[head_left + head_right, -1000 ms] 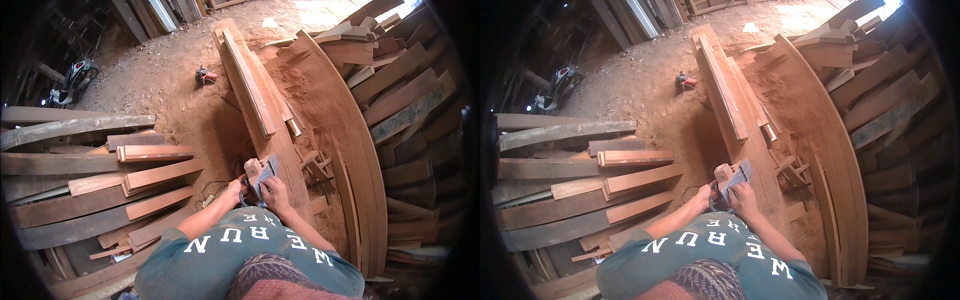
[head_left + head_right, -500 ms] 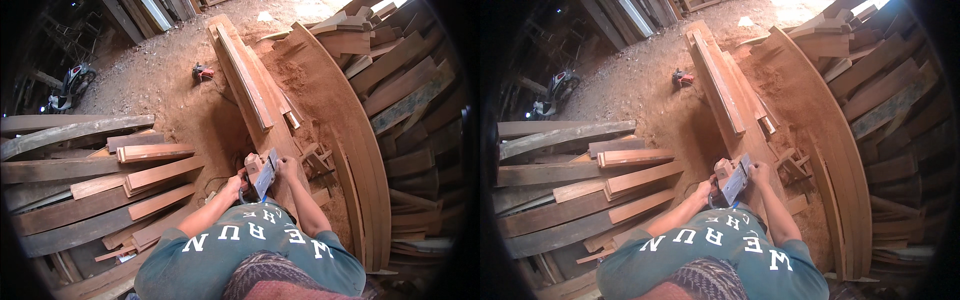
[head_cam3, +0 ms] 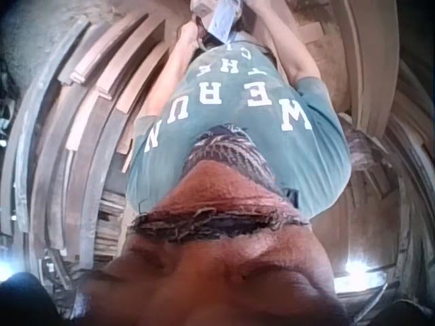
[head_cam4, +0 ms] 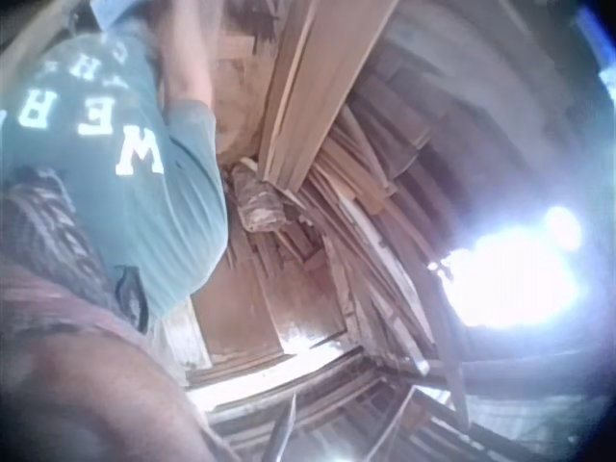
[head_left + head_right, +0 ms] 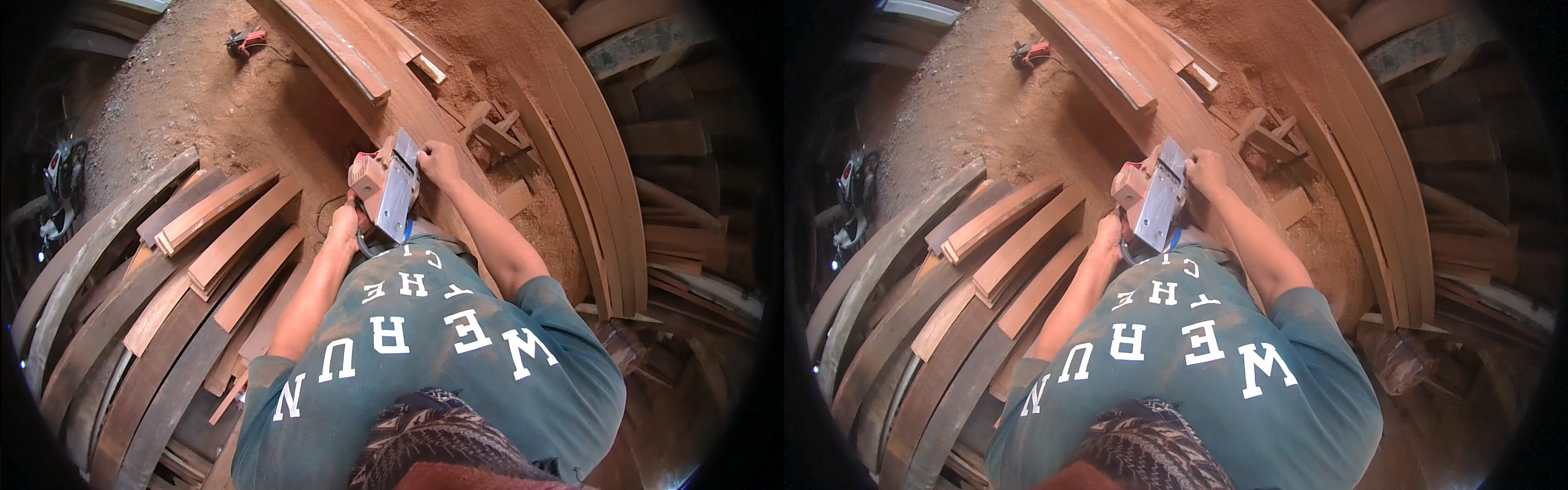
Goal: The person selects a wooden plank from a pile and uses a circular saw to cut it. They then use an electric planer to smooth the surface of the cut wood, repeatedly running the tool along the length of the plank.
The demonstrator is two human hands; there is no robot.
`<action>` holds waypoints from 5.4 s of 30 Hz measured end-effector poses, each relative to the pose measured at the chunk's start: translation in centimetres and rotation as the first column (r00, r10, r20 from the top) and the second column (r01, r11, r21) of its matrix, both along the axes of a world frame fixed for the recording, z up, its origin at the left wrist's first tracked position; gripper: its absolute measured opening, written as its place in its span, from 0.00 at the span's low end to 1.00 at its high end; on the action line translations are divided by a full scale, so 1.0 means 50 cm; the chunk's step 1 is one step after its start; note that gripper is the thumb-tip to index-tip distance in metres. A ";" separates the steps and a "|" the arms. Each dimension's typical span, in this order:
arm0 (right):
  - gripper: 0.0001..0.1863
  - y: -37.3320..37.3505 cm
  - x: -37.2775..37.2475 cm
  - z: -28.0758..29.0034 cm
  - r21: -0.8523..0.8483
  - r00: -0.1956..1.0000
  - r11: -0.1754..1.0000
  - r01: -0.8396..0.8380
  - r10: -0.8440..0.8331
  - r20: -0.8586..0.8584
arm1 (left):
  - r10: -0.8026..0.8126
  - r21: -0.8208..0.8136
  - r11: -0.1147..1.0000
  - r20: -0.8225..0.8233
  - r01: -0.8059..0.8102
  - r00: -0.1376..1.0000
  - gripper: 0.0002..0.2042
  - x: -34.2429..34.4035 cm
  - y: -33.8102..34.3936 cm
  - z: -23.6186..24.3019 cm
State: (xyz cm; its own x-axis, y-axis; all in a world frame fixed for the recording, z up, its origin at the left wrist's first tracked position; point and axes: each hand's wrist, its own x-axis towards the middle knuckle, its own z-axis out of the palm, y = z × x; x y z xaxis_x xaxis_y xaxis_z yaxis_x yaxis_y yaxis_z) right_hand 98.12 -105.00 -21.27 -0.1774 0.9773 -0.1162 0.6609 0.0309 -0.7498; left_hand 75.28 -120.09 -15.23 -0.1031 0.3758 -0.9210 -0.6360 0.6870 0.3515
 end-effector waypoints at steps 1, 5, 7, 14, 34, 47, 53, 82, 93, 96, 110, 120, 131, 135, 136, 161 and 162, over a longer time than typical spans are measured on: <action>0.13 0.013 -0.003 -0.009 0.044 1.000 0.999 0.013 -0.013 -0.004 | -0.001 -0.007 1.000 0.001 0.001 1.000 0.25 0.002 0.002 -0.001; 0.12 0.051 -0.074 0.060 0.064 0.996 0.998 0.001 0.005 -0.094 | -0.035 0.014 0.999 0.002 0.035 0.999 0.26 -0.009 -0.004 -0.005; 0.13 0.066 -0.054 0.043 -0.044 0.998 0.999 -0.017 0.014 -0.061 | 0.002 0.014 1.000 0.044 -0.003 0.999 0.24 -0.004 0.007 -0.004; 0.09 -0.074 -0.058 0.255 0.145 0.934 0.937 -0.317 0.335 -0.125 | 0.165 0.060 0.983 0.131 -0.174 0.978 0.21 0.018 0.021 0.072; 0.13 -0.156 0.107 0.392 -0.156 0.924 0.961 0.228 -0.263 -0.276 | -0.281 0.256 0.670 -0.781 0.697 0.557 0.30 0.197 0.124 0.254; 0.17 -0.035 0.012 0.474 -0.394 0.777 0.915 0.089 -0.311 -0.547 | -0.272 0.267 0.303 -0.896 0.915 0.352 0.22 0.069 0.129 0.447; 0.15 0.061 -0.038 0.440 -0.022 0.953 1.000 0.009 -0.016 -0.301 | -0.328 0.009 0.425 -0.930 0.905 0.163 0.24 -0.104 0.123 0.314; 0.13 0.775 -0.706 0.420 0.235 0.954 0.930 -0.283 0.299 -0.033 | 0.170 0.152 0.594 -0.983 0.790 0.062 0.24 -0.584 0.907 0.265; 0.18 0.144 -0.181 0.457 -0.176 0.996 0.984 -0.020 0.004 -0.090 | -0.062 -0.213 0.204 -0.977 0.956 -0.204 0.24 -0.140 0.543 0.266; 0.18 0.109 -0.158 0.458 -0.325 0.993 0.944 0.057 -0.086 -0.075 | -0.088 -0.248 0.223 -0.968 0.943 -0.234 0.24 -0.090 0.518 0.254; 0.13 0.659 -0.578 0.430 -0.028 0.983 0.983 -0.182 0.181 -0.008 | 0.244 -0.400 0.022 -0.887 0.916 -0.393 0.19 -0.597 1.028 0.294; 0.16 1.128 -1.049 0.474 0.388 0.925 0.840 -0.379 0.359 0.125 | -0.453 -0.230 0.477 -0.892 0.848 0.013 0.24 -0.854 0.744 -0.048; 0.24 1.103 -0.975 0.465 0.126 0.931 0.923 -0.364 0.359 0.066 | -0.646 -0.233 0.719 -0.570 0.654 0.507 0.25 -0.800 0.483 -0.158; 0.28 0.840 -0.748 0.504 0.048 0.917 0.916 -0.398 0.398 -0.010 | -0.662 -0.273 0.707 -0.581 0.652 0.474 0.24 -0.787 0.374 -0.281; 0.26 0.775 -0.679 0.473 0.081 0.937 0.934 -0.349 0.349 0.016 | -0.668 -0.280 0.707 -0.568 0.650 0.481 0.24 -0.778 0.364 -0.280; 0.25 1.087 -1.001 0.531 0.040 0.890 0.890 -0.455 0.454 0.035 | -0.587 -0.280 0.804 -0.519 0.525 0.621 0.22 -0.849 0.468 -0.219; 0.25 1.053 -0.947 0.514 0.114 0.870 0.866 -0.487 0.492 -0.020 | -0.610 -0.283 0.785 -0.509 0.551 0.608 0.22 -0.852 0.472 -0.237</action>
State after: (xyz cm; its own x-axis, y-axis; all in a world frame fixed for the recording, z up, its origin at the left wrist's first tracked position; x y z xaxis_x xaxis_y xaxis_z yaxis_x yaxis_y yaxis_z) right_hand 50.78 -52.35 4.42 -0.6386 0.7695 -0.0004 0.5052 0.4189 -0.7545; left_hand 32.69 -96.51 -27.08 -0.3819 0.4580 -0.8027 0.1933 0.8890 0.4152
